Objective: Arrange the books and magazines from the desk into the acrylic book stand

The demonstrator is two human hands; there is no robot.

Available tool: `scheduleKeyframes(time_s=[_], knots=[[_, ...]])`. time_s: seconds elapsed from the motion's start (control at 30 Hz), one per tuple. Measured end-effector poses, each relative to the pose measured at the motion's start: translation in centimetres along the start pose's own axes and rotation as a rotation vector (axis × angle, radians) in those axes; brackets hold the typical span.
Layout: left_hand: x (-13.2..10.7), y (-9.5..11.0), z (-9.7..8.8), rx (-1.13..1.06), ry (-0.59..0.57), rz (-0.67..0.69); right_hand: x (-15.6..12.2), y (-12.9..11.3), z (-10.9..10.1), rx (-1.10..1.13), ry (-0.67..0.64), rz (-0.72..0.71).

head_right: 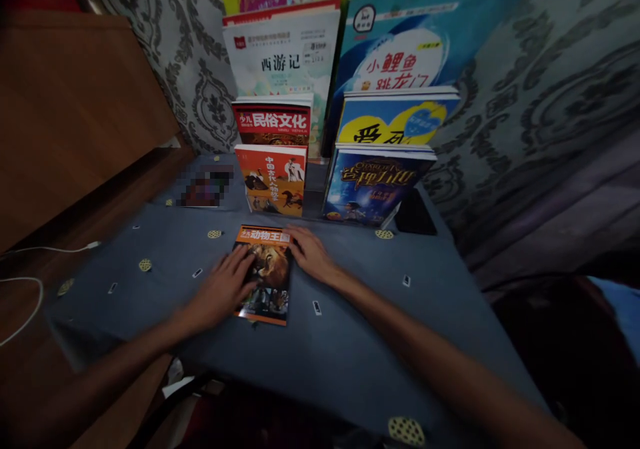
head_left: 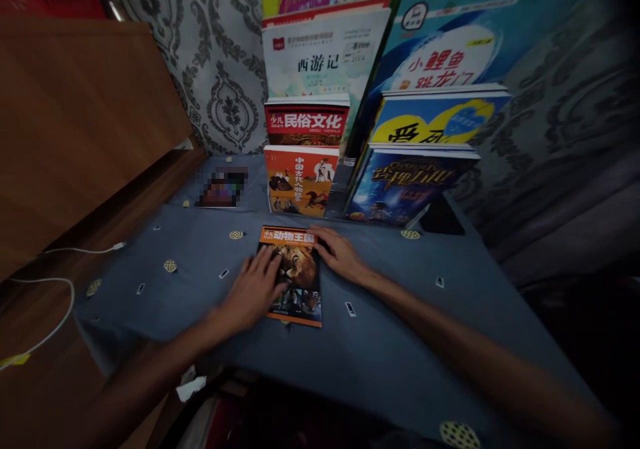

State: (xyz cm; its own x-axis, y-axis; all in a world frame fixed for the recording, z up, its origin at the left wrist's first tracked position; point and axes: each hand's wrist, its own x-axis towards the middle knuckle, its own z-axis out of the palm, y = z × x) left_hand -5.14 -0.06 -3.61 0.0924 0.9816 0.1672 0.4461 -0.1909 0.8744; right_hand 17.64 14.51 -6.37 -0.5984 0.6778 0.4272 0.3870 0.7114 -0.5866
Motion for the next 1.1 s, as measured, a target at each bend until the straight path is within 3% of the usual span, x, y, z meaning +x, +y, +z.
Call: scheduleKeyframes(time_s=[0.1,0.17,0.43,0.63,0.83,1.1], knots=[[0.8,-0.8,-1.5,0.345,-0.017,0.070,0.7,-0.2,-0.2,0.000,-0.025,-0.012],[1.5,-1.1,-1.7,0.440,-0.033,0.090,1.2,-0.2,-0.6,0.010,-0.046,-0.014],[5.8,-1.1,-1.9,0.484,-0.052,0.138,-0.1,0.3,-1.7,0.032,-0.035,0.020],[9.2,-1.6,-1.2,0.602,-0.154,0.319,-0.6,0.4,-1.5,0.007,-0.033,-0.016],[8.5,-0.9,-0.6,0.729,-0.236,0.462,-0.5,0.4,-1.3,-0.026,-0.050,-0.036],[5.8,1.4,-0.7,0.674,-0.428,0.517,-0.6,-0.1,-1.2,-0.054,-0.069,-0.042]])
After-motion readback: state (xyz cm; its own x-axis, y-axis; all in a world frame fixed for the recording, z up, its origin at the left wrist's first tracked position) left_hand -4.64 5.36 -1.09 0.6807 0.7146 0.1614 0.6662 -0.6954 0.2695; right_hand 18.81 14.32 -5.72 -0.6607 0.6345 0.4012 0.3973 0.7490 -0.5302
